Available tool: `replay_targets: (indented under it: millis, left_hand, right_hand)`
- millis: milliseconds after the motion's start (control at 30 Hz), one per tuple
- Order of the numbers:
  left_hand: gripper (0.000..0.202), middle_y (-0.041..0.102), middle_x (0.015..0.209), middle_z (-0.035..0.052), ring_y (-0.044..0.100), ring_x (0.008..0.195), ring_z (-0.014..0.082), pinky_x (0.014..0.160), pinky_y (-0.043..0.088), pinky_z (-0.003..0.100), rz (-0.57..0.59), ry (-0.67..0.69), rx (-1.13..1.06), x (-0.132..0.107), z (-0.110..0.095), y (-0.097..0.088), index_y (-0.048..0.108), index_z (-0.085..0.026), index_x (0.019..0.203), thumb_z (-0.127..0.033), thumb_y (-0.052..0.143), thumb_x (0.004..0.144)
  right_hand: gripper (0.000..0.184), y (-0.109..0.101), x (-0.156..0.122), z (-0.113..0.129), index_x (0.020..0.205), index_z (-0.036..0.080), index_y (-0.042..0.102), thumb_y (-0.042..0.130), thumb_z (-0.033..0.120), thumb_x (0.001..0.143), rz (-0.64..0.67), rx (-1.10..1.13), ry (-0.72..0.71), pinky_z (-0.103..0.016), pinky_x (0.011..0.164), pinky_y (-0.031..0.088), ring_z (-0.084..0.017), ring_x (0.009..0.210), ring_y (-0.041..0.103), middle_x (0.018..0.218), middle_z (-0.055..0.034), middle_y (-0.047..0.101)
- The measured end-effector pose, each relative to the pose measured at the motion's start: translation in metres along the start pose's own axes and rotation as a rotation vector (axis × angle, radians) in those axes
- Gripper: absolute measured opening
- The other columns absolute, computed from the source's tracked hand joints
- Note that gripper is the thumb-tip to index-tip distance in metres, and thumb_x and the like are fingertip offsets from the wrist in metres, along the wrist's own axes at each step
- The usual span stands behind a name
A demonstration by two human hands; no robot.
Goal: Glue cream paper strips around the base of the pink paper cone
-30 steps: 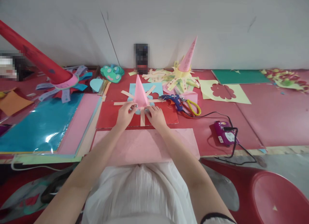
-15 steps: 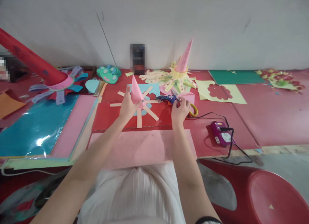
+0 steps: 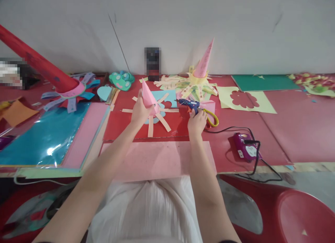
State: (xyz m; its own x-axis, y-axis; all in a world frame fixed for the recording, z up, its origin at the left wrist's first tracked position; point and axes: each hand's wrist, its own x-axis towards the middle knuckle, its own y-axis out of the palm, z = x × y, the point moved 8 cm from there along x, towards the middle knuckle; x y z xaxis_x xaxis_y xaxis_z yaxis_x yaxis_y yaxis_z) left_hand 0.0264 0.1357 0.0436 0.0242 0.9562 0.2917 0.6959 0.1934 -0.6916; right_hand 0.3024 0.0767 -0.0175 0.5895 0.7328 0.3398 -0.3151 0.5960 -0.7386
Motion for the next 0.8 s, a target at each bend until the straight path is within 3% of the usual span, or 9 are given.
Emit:
replay_targets:
  millis: [267, 467, 600, 700, 800]
  left_hand:
    - [0.076, 0.049, 0.139, 0.0082, 0.048, 0.126, 0.0263, 0.103, 0.044, 0.041, 0.031, 0.073, -0.109, 0.012, -0.002, -0.029, 0.029, -0.027, 0.142, -0.016, 0.065, 0.076]
    - [0.074, 0.049, 0.139, 0.007, 0.049, 0.125, 0.0255, 0.104, 0.043, 0.041, 0.202, 0.136, -0.196, 0.013, -0.006, -0.027, 0.033, -0.025, 0.141, -0.016, 0.064, 0.075]
    - [0.075, 0.048, 0.14, 0.0081, 0.047, 0.126, 0.0268, 0.104, 0.041, 0.042, 0.354, 0.155, -0.172, 0.003, -0.006, -0.015, 0.034, -0.025, 0.141, -0.016, 0.064, 0.074]
    - [0.076, 0.045, 0.142, 0.0094, 0.046, 0.128, 0.028, 0.103, 0.042, 0.042, 0.331, 0.145, -0.184, -0.004, -0.003, -0.01, 0.032, -0.025, 0.142, -0.02, 0.065, 0.074]
    - [0.087, 0.042, 0.144, 0.0109, 0.048, 0.125, 0.0303, 0.1, 0.044, 0.044, 0.258, 0.049, -0.181, -0.006, 0.005, -0.009, 0.027, -0.027, 0.144, -0.022, 0.071, 0.07]
  right_hand:
    - [0.049, -0.004, -0.003, 0.009, 0.102, 0.011, 0.056, 0.024, 0.047, 0.094, -0.018, 0.071, -0.034, -0.044, 0.089, 0.04, -0.031, 0.102, 0.053, 0.104, -0.0211, 0.059]
    - [0.045, -0.003, -0.005, 0.009, 0.101, 0.013, 0.056, 0.028, 0.047, 0.093, 0.008, 0.097, -0.021, -0.044, 0.089, 0.04, -0.029, 0.102, 0.053, 0.103, -0.0194, 0.06]
    - [0.038, -0.004, -0.005, 0.01, 0.1, 0.012, 0.055, 0.034, 0.042, 0.091, 0.045, 0.12, 0.025, -0.045, 0.092, 0.039, -0.03, 0.106, 0.052, 0.106, -0.0205, 0.059]
    - [0.036, -0.004, -0.006, 0.012, 0.101, 0.011, 0.055, 0.037, 0.039, 0.089, 0.076, 0.129, 0.039, -0.045, 0.093, 0.039, -0.031, 0.108, 0.052, 0.108, -0.0212, 0.059]
    - [0.035, -0.004, -0.006, 0.012, 0.1, 0.011, 0.055, 0.037, 0.039, 0.088, 0.077, 0.144, 0.044, -0.045, 0.093, 0.039, -0.031, 0.107, 0.052, 0.108, -0.0213, 0.059]
